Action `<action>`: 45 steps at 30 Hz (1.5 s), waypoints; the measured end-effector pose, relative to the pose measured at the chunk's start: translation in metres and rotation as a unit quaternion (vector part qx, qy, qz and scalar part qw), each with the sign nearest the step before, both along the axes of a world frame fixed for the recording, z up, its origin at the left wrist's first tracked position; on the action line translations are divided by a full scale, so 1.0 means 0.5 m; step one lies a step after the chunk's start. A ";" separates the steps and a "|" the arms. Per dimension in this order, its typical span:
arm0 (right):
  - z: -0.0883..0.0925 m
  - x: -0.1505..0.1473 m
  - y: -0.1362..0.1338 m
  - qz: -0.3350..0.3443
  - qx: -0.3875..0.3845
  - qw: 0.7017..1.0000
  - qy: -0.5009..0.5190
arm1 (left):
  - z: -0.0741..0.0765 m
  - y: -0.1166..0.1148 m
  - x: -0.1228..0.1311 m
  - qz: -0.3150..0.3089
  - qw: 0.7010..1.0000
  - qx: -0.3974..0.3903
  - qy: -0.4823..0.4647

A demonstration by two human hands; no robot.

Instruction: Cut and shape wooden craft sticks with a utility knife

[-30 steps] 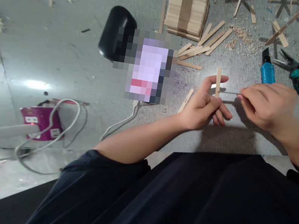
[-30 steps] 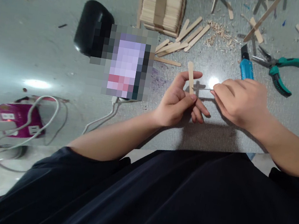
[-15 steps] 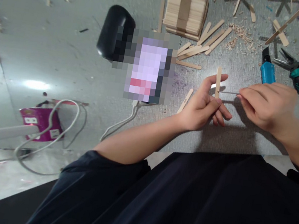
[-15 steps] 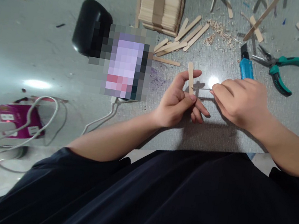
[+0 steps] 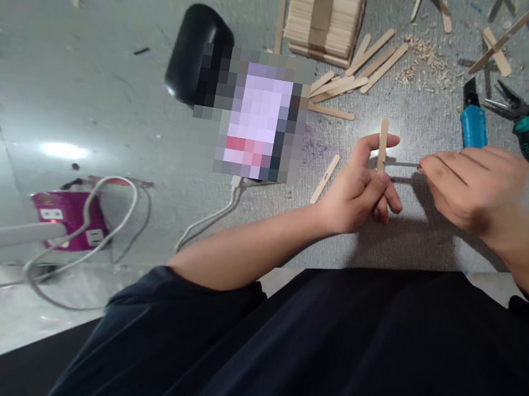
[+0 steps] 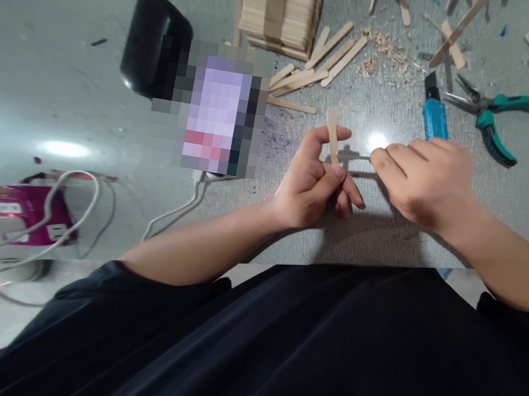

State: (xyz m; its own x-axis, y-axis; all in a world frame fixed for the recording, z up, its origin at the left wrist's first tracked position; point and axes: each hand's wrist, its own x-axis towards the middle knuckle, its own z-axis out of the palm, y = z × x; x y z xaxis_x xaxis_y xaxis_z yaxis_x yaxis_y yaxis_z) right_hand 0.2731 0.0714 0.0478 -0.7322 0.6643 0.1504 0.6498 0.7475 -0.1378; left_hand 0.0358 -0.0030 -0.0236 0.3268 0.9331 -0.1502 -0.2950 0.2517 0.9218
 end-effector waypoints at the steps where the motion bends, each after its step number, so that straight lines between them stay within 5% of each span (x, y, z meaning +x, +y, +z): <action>1: -0.005 0.002 0.003 -0.001 0.016 1.000 0.002 | 0.001 0.000 0.000 0.001 1.000 0.000 -0.003; 6: -0.022 0.021 0.034 -0.013 0.095 0.995 -0.006 | 0.005 0.006 -0.003 0.030 0.999 -0.012 -0.027; 9: -0.011 0.026 0.040 -0.034 0.068 0.997 0.014 | 0.006 0.012 -0.005 0.025 0.999 -0.017 -0.036; 17: 0.000 0.010 0.015 0.029 0.101 0.990 0.090 | 0.020 0.025 -0.023 -0.025 0.997 -0.029 -0.071; 30: -0.008 0.006 0.002 0.007 0.062 0.995 0.084 | 0.015 0.018 -0.028 -0.033 0.999 -0.008 -0.042; 37: -0.008 0.007 0.005 -0.021 -0.027 0.997 0.063 | 0.008 0.016 -0.030 -0.037 0.999 0.013 -0.037; 45: -0.021 -0.003 0.007 -0.040 -0.027 0.998 0.046 | 0.004 0.001 -0.006 0.075 0.993 0.091 -0.017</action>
State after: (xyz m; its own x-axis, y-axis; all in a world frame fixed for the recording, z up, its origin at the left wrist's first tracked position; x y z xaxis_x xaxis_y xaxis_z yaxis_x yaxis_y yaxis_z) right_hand 0.2718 0.0749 0.0374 -0.6614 0.7289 0.1766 0.6898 0.6836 -0.2383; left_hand 0.0329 -0.0027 -0.0218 0.1849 0.9822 0.0339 -0.3482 0.0332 0.9369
